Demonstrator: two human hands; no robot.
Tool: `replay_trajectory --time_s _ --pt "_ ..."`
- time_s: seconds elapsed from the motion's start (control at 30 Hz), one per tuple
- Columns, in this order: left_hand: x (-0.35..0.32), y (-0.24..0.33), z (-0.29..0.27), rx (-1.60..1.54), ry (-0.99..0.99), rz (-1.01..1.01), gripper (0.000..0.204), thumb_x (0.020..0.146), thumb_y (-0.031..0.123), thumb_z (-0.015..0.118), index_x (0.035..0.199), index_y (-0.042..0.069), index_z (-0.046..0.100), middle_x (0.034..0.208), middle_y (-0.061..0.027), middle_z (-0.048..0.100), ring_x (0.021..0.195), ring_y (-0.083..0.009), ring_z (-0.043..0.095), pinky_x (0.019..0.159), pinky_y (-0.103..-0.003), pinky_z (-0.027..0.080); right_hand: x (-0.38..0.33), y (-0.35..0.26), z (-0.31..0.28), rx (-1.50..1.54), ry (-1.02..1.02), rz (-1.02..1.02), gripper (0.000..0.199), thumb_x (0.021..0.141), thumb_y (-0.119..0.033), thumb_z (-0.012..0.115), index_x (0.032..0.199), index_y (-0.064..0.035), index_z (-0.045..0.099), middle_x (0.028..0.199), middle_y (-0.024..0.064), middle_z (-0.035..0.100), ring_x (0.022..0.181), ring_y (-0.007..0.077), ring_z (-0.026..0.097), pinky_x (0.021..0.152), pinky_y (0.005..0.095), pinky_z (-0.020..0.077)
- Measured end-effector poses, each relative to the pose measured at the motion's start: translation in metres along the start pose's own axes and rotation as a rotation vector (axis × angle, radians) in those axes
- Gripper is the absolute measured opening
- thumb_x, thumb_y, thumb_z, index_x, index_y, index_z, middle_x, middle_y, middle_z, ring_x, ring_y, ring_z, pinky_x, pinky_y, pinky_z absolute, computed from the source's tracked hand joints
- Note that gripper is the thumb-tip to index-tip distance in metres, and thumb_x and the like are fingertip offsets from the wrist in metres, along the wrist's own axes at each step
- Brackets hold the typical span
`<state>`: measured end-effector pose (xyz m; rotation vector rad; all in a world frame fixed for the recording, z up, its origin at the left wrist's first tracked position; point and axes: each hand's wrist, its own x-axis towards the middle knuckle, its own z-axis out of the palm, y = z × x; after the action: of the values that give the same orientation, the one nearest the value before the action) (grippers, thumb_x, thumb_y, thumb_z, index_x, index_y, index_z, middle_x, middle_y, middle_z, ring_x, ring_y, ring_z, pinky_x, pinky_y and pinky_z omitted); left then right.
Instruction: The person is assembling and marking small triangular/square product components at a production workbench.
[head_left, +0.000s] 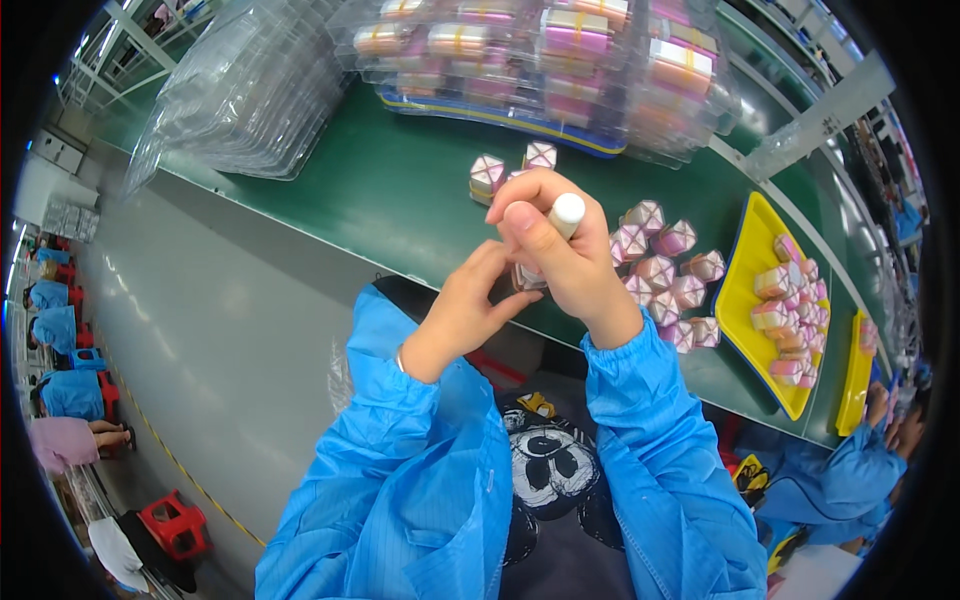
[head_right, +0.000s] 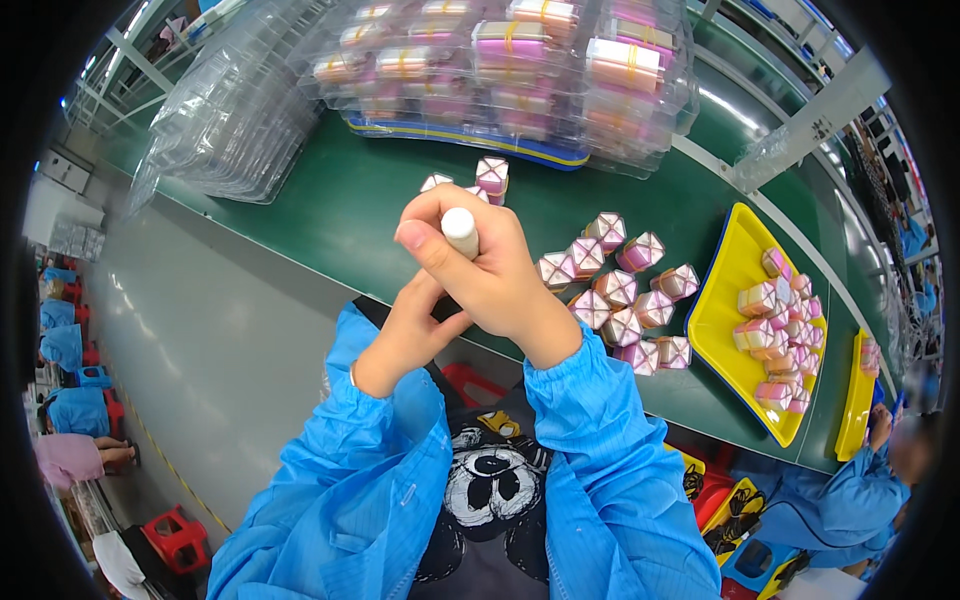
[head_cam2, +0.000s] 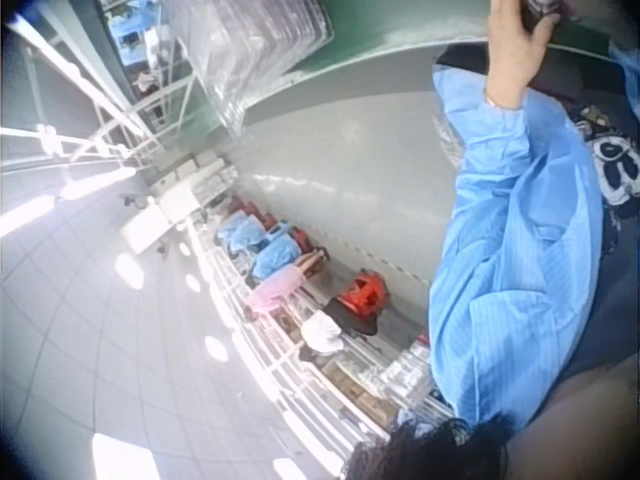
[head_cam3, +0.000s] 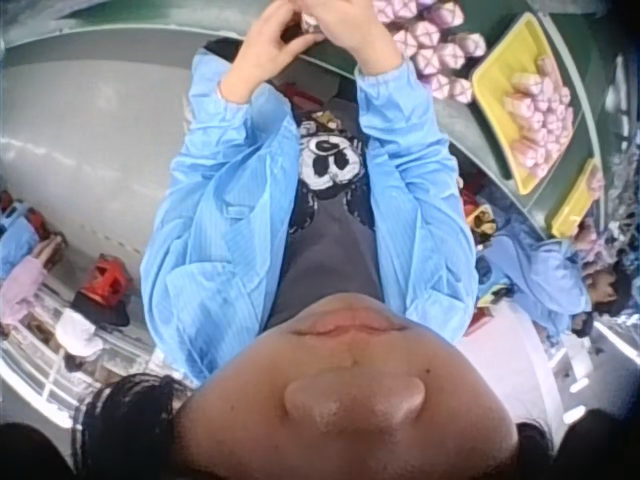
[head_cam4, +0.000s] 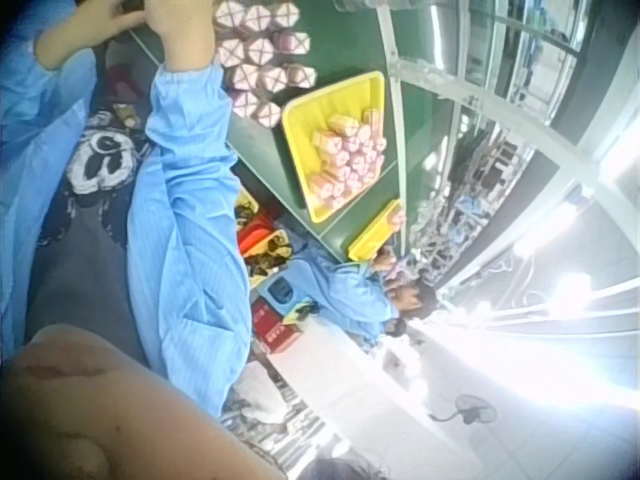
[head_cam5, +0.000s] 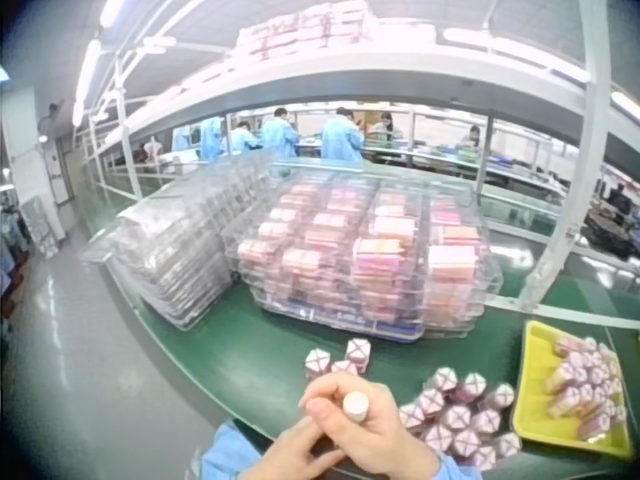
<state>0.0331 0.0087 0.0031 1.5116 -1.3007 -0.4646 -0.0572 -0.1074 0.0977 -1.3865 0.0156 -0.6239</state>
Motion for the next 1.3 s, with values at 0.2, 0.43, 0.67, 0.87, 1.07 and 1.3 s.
replay_trajectory --time_s 0.2,0.43,0.67,0.87,1.07,1.3 --pt "0.001 0.003 0.0 -0.025 0.009 0.013 0.043 0.08 0.011 0.078 0.118 0.003 0.057 0.109 -0.0142 0.061 0.099 -0.0321 0.065 0.084 -0.038 0.053 -0.001 0.011 -0.004 -0.017 0.0 0.004 0.027 0.096 -0.02 0.064 0.076 -0.0059 0.053 0.066 -0.0054 0.044 0.061 0.004 0.038 0.052 0.025 0.0304" --pt "0.003 0.006 -0.001 -0.059 0.023 0.007 0.048 0.081 0.01 0.077 0.123 0.003 0.056 0.115 -0.0155 0.061 0.103 -0.0329 0.064 0.088 -0.038 0.053 -0.002 0.019 -0.004 -0.14 -0.025 -0.067 0.03 0.099 -0.017 0.056 0.073 -0.0069 0.048 0.067 0.001 0.054 0.057 0.0036 0.041 0.048 0.0215 0.0329" --pt "0.0 0.004 -0.001 -0.048 -0.007 -0.002 0.05 0.082 0.01 0.076 0.126 0.002 0.054 0.119 -0.015 0.06 0.106 -0.0318 0.063 0.089 -0.038 0.052 -0.004 0.025 -0.007 -0.106 0.001 -0.068 0.032 0.1 -0.018 0.056 0.071 -0.0069 0.048 0.065 0.0011 0.055 0.054 0.0038 0.043 0.046 0.0223 0.033" --pt "0.001 0.002 -0.001 -0.059 0.001 -0.004 0.047 0.082 0.01 0.076 0.123 0.002 0.056 0.118 -0.0148 0.06 0.104 -0.0322 0.063 0.088 -0.038 0.052 -0.004 0.028 -0.007 -0.142 -0.009 -0.078 0.032 0.101 -0.018 0.054 0.071 -0.007 0.049 0.064 0.0011 0.054 0.055 0.0043 0.043 0.047 0.0224 0.0325" --pt "0.0 -0.007 0.002 -0.174 -0.029 -0.092 0.044 0.082 0.011 0.076 0.121 0.001 0.058 0.112 -0.0124 0.064 0.104 -0.0243 0.064 0.087 -0.035 0.052 -0.006 0.016 -0.009 0.155 0.078 -0.232 0.018 0.097 -0.017 0.06 0.083 -0.0083 0.052 0.076 0.0 0.054 0.055 0.0034 0.042 0.047 0.023 0.0329" --pt "0.001 0.009 -0.002 -0.767 -0.084 -0.242 0.045 0.098 0.03 0.06 0.134 0.005 0.048 0.117 -0.0102 0.065 0.106 -0.0155 0.062 0.089 -0.029 0.05 -0.029 -0.068 -0.038 -0.113 0.407 -0.097 0.015 0.097 -0.015 0.061 0.086 -0.0052 0.059 0.067 -0.0008 0.053 0.054 0.0014 0.043 0.044 0.0196 0.0283"
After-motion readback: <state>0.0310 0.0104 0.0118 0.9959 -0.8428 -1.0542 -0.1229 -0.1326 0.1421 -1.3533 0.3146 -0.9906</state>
